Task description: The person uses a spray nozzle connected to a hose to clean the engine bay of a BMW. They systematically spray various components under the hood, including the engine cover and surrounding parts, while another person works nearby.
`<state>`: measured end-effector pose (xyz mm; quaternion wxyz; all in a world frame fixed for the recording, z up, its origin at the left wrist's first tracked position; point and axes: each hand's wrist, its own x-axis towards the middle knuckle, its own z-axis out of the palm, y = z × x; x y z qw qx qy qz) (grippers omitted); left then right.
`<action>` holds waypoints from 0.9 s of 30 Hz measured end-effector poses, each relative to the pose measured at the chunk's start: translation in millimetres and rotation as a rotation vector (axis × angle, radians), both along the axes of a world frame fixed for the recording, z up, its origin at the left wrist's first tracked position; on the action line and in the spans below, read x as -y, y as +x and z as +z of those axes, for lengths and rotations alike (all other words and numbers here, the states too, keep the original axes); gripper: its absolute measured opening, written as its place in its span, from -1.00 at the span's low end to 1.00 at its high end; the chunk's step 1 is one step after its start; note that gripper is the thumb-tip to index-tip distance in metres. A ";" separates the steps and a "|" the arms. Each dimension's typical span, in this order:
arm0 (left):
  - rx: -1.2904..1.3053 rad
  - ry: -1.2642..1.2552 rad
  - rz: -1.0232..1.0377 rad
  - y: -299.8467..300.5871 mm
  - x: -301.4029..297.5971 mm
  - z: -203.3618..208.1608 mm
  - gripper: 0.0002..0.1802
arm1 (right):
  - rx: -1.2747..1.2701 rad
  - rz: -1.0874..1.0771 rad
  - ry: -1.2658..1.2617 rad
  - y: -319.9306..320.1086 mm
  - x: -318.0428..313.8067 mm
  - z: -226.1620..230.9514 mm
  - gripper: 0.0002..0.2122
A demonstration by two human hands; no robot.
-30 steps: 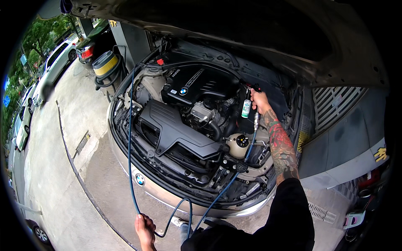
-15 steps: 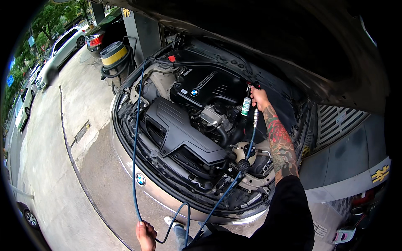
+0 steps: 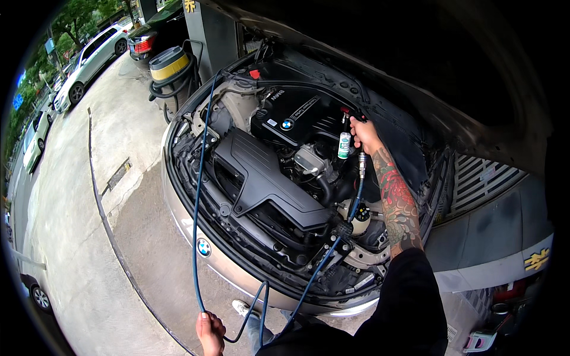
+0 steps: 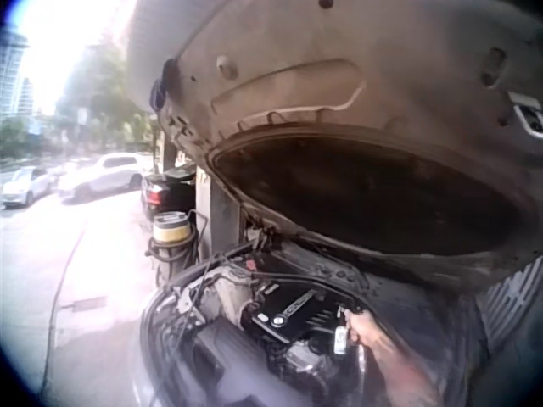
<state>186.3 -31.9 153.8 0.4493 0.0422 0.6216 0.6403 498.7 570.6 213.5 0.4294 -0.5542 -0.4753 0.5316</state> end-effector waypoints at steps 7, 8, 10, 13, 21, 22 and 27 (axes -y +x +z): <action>0.033 0.147 -0.112 -16.3 -1.0 -23.6 -0.68 | -0.010 -0.156 -0.134 59.3 145.3 -52.0 -0.70; 0.017 0.145 -0.121 -18.3 -1.4 -22.5 -0.67 | -0.039 -0.181 -0.164 59.7 166.2 -59.0 -0.72; -0.003 0.145 -0.144 -18.0 -2.8 -21.9 -0.67 | -0.091 -0.224 -0.154 69.7 198.9 -86.3 -0.72; -0.013 0.141 -0.164 -17.4 -0.6 -22.7 -0.67 | -0.062 -0.283 -0.102 62.4 239.0 -102.8 -0.72; -0.021 0.124 -0.188 -20.4 9.8 -25.5 -0.69 | -0.129 -0.341 -0.023 34.9 273.6 -98.2 -0.73; -0.038 0.116 -0.181 -22.5 10.7 -26.2 -0.68 | -0.126 -0.335 -0.018 32.2 274.4 -96.9 -0.73; -0.112 0.059 -0.176 -32.1 15.3 -33.8 -0.69 | -0.104 -0.355 -0.010 20.2 275.8 -88.8 -0.73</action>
